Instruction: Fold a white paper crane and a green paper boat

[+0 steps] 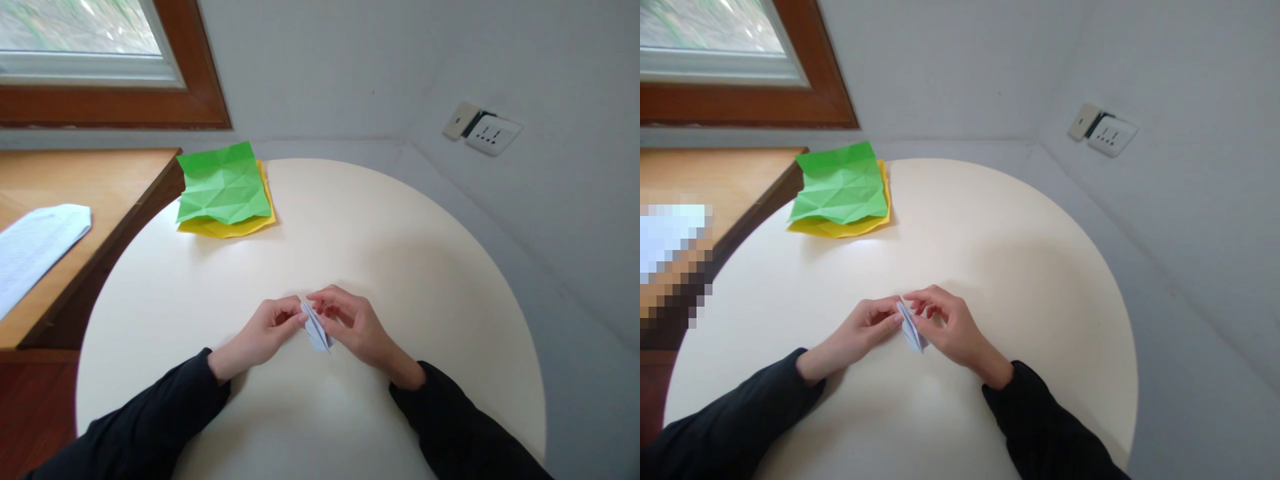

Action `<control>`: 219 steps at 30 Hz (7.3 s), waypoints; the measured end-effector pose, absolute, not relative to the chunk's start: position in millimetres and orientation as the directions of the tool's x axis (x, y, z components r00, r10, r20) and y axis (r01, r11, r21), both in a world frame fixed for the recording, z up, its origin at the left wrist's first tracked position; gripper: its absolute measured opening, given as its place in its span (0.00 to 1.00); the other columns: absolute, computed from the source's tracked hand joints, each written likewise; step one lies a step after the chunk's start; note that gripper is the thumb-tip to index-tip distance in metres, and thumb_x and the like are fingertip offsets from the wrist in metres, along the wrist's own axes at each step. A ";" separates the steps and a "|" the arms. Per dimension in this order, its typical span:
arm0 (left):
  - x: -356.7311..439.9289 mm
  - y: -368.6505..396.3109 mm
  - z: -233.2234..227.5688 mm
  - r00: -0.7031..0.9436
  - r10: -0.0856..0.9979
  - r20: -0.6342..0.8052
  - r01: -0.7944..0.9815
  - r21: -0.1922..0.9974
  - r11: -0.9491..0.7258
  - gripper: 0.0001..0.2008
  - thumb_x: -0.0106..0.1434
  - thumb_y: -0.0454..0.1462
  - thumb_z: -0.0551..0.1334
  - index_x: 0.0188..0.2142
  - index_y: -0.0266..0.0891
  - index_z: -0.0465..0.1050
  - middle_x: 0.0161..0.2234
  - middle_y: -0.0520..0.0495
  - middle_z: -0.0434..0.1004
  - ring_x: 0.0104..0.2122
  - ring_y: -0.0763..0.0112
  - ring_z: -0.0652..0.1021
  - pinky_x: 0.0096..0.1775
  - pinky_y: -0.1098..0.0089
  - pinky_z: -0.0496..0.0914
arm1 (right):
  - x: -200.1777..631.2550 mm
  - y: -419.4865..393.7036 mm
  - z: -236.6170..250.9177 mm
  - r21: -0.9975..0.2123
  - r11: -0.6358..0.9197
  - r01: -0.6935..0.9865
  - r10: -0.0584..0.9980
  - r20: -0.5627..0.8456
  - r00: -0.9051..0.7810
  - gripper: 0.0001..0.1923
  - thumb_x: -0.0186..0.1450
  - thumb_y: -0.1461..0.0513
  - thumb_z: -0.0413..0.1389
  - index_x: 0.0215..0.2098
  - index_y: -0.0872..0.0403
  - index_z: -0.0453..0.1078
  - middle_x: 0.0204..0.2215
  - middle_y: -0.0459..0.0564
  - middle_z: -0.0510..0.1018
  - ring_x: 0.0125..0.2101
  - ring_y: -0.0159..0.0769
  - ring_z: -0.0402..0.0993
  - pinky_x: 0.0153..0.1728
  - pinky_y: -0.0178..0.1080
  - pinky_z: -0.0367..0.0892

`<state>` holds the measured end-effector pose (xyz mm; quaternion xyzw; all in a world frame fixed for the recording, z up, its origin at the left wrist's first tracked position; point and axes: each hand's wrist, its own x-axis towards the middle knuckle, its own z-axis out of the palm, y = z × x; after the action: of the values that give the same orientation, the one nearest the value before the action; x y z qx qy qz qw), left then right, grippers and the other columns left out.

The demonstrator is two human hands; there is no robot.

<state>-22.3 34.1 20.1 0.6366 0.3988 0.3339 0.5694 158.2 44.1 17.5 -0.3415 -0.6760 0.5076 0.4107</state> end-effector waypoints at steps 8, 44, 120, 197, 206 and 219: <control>-22.4 34.6 20.3 0.454 0.890 -0.041 0.116 0.993 -0.014 0.19 0.61 0.50 0.57 0.29 0.34 0.72 0.31 0.45 0.74 0.32 0.68 0.71 0.36 0.70 0.65 | 156.1 42.1 21.2 -0.888 0.450 0.094 0.805 0.358 -0.473 0.16 0.60 0.67 0.52 0.46 0.52 0.72 0.36 0.51 0.75 0.34 0.34 0.70 0.31 0.36 0.69; -23.9 34.8 23.1 0.517 0.853 -0.073 0.210 0.977 -0.043 0.21 0.62 0.52 0.53 0.25 0.37 0.63 0.23 0.54 0.59 0.25 0.74 0.61 0.28 0.72 0.58 | 155.8 43.1 18.0 -0.787 0.593 0.168 0.777 0.506 -0.374 0.10 0.56 0.69 0.57 0.37 0.52 0.69 0.32 0.47 0.74 0.31 0.32 0.69 0.30 0.35 0.66; -19.1 32.0 15.4 0.211 0.953 0.217 0.123 0.961 -0.246 0.09 0.60 0.41 0.62 0.28 0.37 0.71 0.28 0.48 0.69 0.29 0.72 0.71 0.32 0.71 0.67 | 150.2 38.5 16.6 -0.729 0.661 0.181 0.735 0.578 -0.354 0.12 0.59 0.71 0.53 0.37 0.51 0.70 0.33 0.49 0.77 0.33 0.33 0.74 0.36 0.36 0.71; -20.2 34.0 25.8 0.314 0.949 0.020 0.112 0.992 -0.058 0.15 0.58 0.45 0.62 0.25 0.34 0.72 0.25 0.50 0.70 0.26 0.73 0.70 0.30 0.72 0.66 | 160.1 44.3 14.4 -0.612 0.731 0.302 0.678 0.602 -0.421 0.03 0.62 0.68 0.55 0.32 0.54 0.68 0.26 0.48 0.77 0.27 0.32 0.72 0.30 0.35 0.67; -20.2 32.9 25.2 0.280 0.958 0.053 0.081 0.994 -0.078 0.14 0.58 0.44 0.63 0.26 0.34 0.73 0.24 0.50 0.69 0.26 0.74 0.70 0.29 0.72 0.65 | 160.6 42.0 17.1 -0.666 0.680 0.307 0.726 0.555 -0.406 0.03 0.63 0.67 0.54 0.31 0.54 0.69 0.25 0.47 0.76 0.27 0.31 0.72 0.30 0.34 0.67; -21.3 33.1 24.6 0.215 0.977 -0.005 0.061 0.998 -0.008 0.15 0.57 0.46 0.62 0.29 0.35 0.73 0.25 0.49 0.73 0.27 0.71 0.71 0.31 0.72 0.65 | 156.0 40.7 9.4 -0.826 0.492 0.275 0.832 0.353 -0.429 0.13 0.60 0.64 0.56 0.44 0.53 0.66 0.28 0.45 0.76 0.28 0.30 0.73 0.31 0.34 0.69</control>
<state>-21.3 33.1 24.6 0.5666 0.4576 0.4278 0.5353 156.0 40.7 9.4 -0.3601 -0.7681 0.3527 0.3949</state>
